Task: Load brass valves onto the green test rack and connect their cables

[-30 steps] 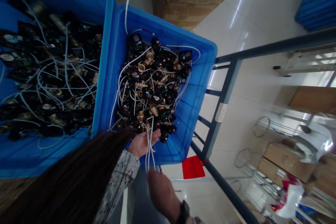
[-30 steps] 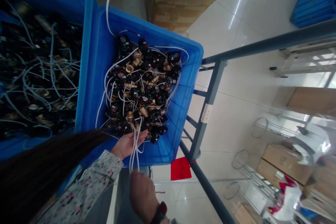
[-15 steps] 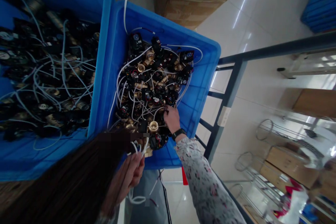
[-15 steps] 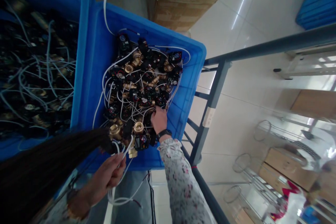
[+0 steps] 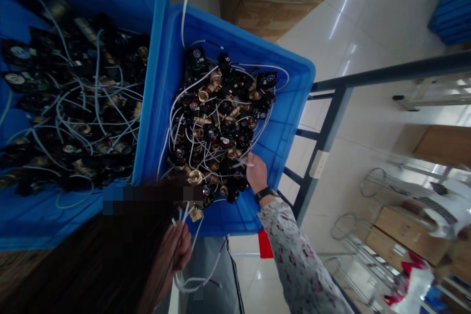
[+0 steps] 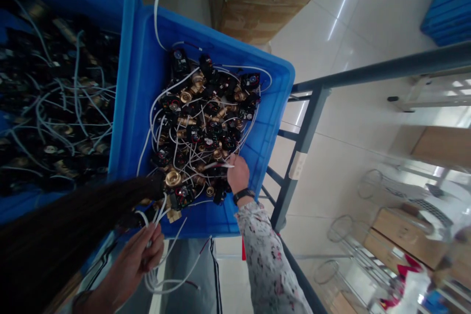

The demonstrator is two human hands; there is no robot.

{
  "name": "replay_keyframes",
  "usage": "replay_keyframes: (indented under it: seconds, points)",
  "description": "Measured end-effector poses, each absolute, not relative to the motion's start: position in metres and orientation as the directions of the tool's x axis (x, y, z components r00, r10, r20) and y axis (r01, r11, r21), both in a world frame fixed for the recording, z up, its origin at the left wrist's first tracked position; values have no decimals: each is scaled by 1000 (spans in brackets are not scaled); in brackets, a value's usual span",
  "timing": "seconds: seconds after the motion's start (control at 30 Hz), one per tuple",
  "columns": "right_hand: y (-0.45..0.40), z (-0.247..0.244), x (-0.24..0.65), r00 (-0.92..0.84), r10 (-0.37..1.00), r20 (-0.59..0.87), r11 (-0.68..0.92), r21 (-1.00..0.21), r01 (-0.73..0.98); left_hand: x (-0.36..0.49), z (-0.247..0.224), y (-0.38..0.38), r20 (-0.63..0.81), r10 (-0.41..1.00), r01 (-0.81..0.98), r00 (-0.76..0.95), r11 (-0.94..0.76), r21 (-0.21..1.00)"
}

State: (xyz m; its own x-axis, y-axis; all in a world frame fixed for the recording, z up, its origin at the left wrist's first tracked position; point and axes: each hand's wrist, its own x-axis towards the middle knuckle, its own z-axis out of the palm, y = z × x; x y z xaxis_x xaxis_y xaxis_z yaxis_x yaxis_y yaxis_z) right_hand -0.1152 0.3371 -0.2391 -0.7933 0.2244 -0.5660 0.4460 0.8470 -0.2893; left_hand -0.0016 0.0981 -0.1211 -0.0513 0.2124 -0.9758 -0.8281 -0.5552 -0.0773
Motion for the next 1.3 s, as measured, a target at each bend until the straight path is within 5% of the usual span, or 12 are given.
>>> replay_keyframes:
  seconds: [0.23, 0.33, 0.43, 0.7, 0.87, 0.97, 1.07, 1.17, 1.3]
  points:
    - [333, -176, -42, -699, 375, -610, 524, -482, 702, 2, -139, 118, -968, 163, -869, -189, -488, 87]
    - [326, -154, -28, -631, 444, -637, 406, -484, 775, -7, -148, 128, -978, 179, -855, -106, -518, -2]
    - [315, -136, -19, -632, 423, -650, 438, -464, 770, -17, -155, 139, -975, 219, -821, 27, -552, -146]
    - [272, -122, 9, -626, 41, -779, 721, -411, 558, -35, -179, 175, -892, 449, -774, 48, -548, -317]
    - [275, -129, -10, -602, -200, -774, 854, -438, 280, -55, -205, 186, -927, 364, -836, 86, -480, -266]
    - [302, -146, -37, -693, -122, -710, 854, -431, 292, -60, -214, 183, -949, 309, -884, 67, -423, -200]
    - [331, -174, -70, -786, -60, -616, 951, -276, 143, -61, -217, 175, -946, 320, -931, 57, -325, -166]
    - [342, -197, -94, -650, -119, -750, 989, -148, -11, -58, -222, 166, -929, 363, -958, 77, -230, -170]
    - [329, -194, -87, -504, -64, -861, 994, -98, 40, -53, -231, 160, -890, 429, -954, 152, -171, -245]
